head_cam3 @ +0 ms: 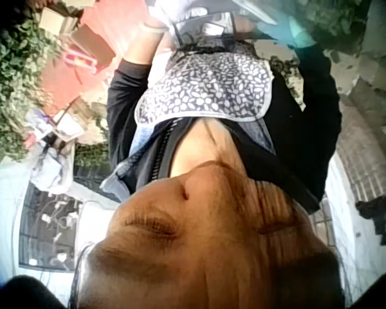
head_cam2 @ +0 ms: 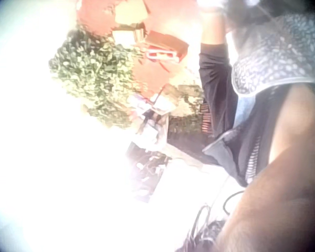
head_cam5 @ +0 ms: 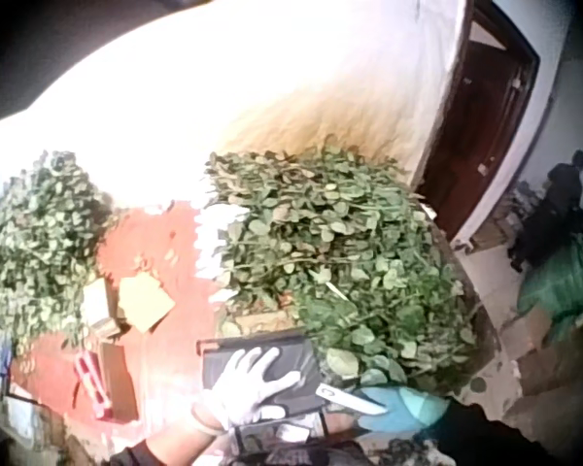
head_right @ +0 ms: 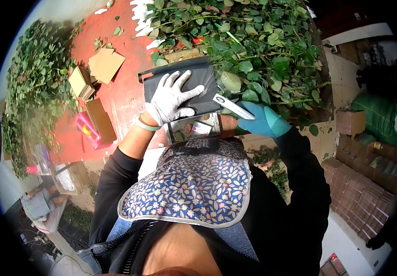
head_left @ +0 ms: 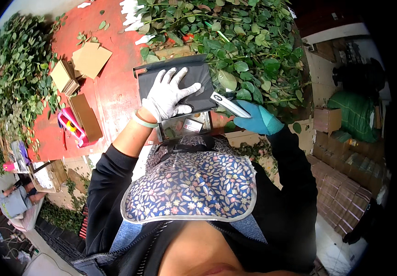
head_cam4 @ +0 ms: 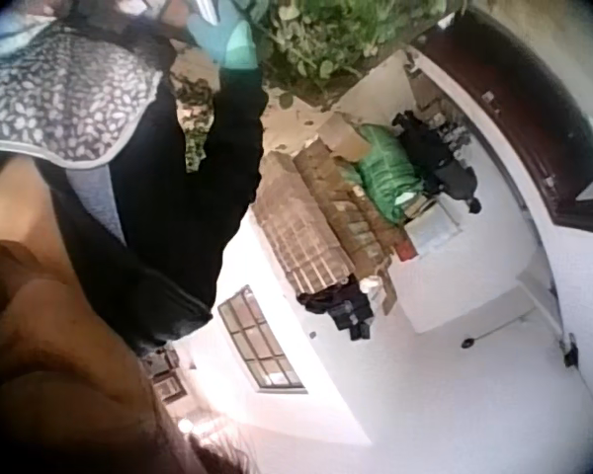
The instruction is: The person packs bunches of white and pink roses into cardboard boxes, using a stapler to secure the cardboard liners and packaging.
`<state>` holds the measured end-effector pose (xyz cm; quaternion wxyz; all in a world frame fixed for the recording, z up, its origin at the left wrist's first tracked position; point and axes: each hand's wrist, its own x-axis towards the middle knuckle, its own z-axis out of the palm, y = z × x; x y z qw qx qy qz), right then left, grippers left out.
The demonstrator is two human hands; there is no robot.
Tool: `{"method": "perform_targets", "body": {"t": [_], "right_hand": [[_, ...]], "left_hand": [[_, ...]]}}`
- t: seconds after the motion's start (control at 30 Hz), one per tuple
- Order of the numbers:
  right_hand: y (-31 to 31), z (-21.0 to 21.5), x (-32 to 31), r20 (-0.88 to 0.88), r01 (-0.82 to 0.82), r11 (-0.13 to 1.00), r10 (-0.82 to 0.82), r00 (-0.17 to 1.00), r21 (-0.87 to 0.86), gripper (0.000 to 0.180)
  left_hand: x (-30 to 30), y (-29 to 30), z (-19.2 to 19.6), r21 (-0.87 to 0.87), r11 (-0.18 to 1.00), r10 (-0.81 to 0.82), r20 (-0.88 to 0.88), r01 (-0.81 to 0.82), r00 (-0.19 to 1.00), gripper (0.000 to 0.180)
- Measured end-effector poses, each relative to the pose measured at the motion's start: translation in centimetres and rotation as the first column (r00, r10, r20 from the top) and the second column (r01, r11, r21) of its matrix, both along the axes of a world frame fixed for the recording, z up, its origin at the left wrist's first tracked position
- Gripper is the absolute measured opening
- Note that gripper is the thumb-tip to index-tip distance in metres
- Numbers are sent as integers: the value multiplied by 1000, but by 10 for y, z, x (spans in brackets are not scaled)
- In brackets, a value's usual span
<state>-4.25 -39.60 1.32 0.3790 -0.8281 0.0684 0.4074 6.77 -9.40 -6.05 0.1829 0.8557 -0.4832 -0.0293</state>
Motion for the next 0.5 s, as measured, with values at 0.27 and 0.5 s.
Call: {"method": "perform_targets", "body": {"t": [0.27,0.5], "right_hand": [[-4,-2,28,-191,139,919,-72,979,368,57],[-1,-5,68,-55,-286,952,293,955,109,44]], "left_hand": [[2,11,2,-10,1000,11,-50,-12,999,74],[2,12,2,7,1000,13,-55,-12,998,77]]}}
